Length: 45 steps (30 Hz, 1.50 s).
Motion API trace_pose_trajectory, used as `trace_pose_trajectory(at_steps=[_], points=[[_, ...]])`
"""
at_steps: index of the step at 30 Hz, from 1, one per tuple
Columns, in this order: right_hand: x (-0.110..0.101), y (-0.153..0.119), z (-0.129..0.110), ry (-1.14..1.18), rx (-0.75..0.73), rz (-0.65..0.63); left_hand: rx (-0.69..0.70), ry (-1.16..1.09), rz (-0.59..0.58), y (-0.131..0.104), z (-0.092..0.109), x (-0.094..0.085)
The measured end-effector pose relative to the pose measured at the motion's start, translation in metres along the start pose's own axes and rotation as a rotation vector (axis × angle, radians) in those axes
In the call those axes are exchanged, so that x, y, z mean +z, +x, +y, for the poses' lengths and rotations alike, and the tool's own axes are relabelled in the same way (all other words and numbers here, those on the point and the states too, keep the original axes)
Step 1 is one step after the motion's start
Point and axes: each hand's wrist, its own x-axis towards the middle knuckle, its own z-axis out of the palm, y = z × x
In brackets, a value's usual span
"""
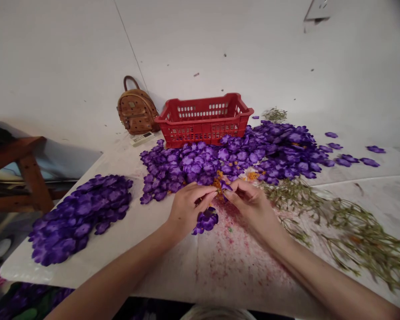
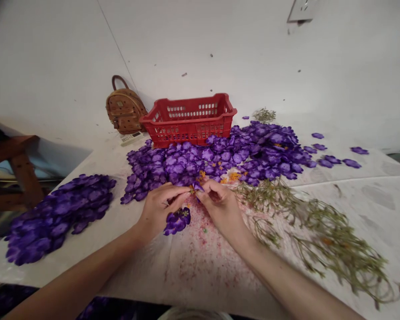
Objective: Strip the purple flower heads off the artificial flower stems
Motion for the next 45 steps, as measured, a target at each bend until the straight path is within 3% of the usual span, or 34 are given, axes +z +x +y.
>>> trace_pose_trajectory(at_steps=[18,24,33,40,45], points=[[0.001,-0.002,0.003,-0.084,0.081,-0.088,0.309,0.235,0.006,-0.008,-0.004,0.003],[0.001,0.001,0.004,-0.019,0.070,-0.144,0.322,0.236,-0.025,-0.009,-0.005,0.003],[-0.006,0.004,0.003,-0.081,0.085,-0.261,0.142,0.241,-0.049,-0.004,0.001,-0.005],[-0.007,0.006,-0.004,-0.147,0.062,-0.310,0.265,0.180,-0.029,-0.005,-0.003,-0.002],[-0.008,0.010,-0.004,-0.132,0.086,-0.369,0.258,0.212,-0.055,-0.008,0.001,0.001]])
